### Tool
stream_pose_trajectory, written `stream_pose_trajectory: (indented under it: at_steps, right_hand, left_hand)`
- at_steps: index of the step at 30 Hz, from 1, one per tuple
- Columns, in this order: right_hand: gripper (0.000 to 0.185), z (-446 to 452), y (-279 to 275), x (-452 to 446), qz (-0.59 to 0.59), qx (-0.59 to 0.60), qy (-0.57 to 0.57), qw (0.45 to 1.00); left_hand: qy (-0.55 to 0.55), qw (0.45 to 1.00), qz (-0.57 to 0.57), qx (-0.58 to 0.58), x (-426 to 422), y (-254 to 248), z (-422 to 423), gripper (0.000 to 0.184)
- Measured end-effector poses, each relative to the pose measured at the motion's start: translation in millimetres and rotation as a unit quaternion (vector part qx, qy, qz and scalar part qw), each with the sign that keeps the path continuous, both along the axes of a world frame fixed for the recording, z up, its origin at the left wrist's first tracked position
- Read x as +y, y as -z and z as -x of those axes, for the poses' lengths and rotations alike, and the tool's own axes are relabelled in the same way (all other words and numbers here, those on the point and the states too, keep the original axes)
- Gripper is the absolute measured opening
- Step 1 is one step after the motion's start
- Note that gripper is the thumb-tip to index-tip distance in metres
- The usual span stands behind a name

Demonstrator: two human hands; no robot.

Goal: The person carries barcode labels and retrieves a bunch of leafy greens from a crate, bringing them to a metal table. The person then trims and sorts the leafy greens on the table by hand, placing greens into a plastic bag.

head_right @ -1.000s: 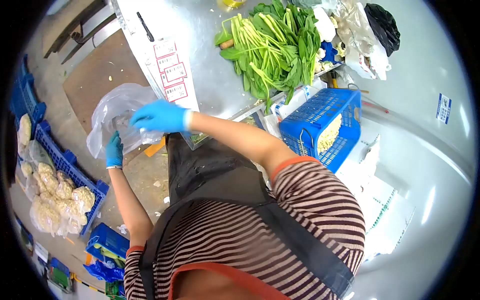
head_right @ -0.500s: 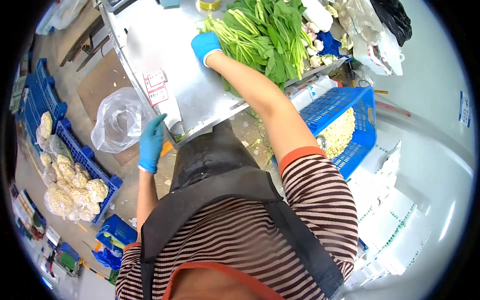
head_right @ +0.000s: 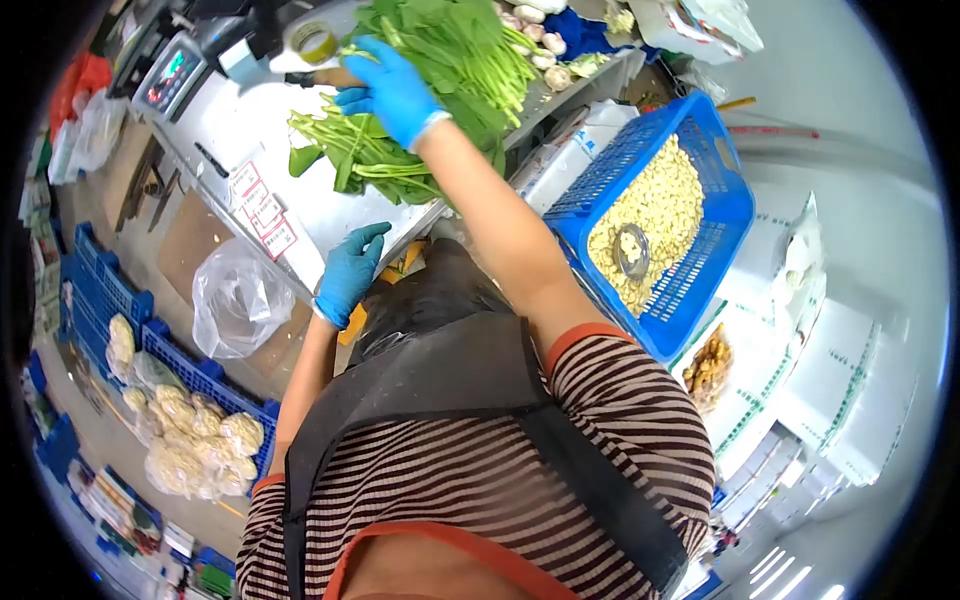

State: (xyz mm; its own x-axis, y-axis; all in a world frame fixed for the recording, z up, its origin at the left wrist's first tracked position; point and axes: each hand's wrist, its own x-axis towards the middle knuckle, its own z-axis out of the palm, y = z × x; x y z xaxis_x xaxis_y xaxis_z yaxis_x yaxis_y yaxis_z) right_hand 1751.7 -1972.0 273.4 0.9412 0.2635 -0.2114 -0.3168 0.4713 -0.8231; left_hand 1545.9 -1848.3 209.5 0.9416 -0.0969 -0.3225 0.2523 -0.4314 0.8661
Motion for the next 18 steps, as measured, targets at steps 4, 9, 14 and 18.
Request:
stream_pose_trajectory:
  at_steps: [4,9,14,18]
  right_hand:
    - [0.049,29.2,-22.3,-124.4,-0.065,-0.018,-0.020,0.998]
    - [0.052,83.1,-24.9,-231.5,-0.005,-0.045,0.053,0.998]
    - [0.048,119.8,2.8,-266.0,-0.198,0.064,0.079,0.975]
    - [0.041,133.2,32.5,-250.9,-0.190,0.062,0.175,0.964]
  left_hand:
    - [0.079,0.996,-0.016,-0.034,-27.5,-20.8,-29.8,0.027]
    - [0.264,0.918,-0.172,-0.243,-92.5,-72.8,-108.9,0.024]
    - [0.369,0.742,-0.335,-0.448,-166.4,-51.2,-224.7,0.036]
    - [0.414,0.658,-0.472,-0.415,-182.7,-12.0,-260.1,0.041]
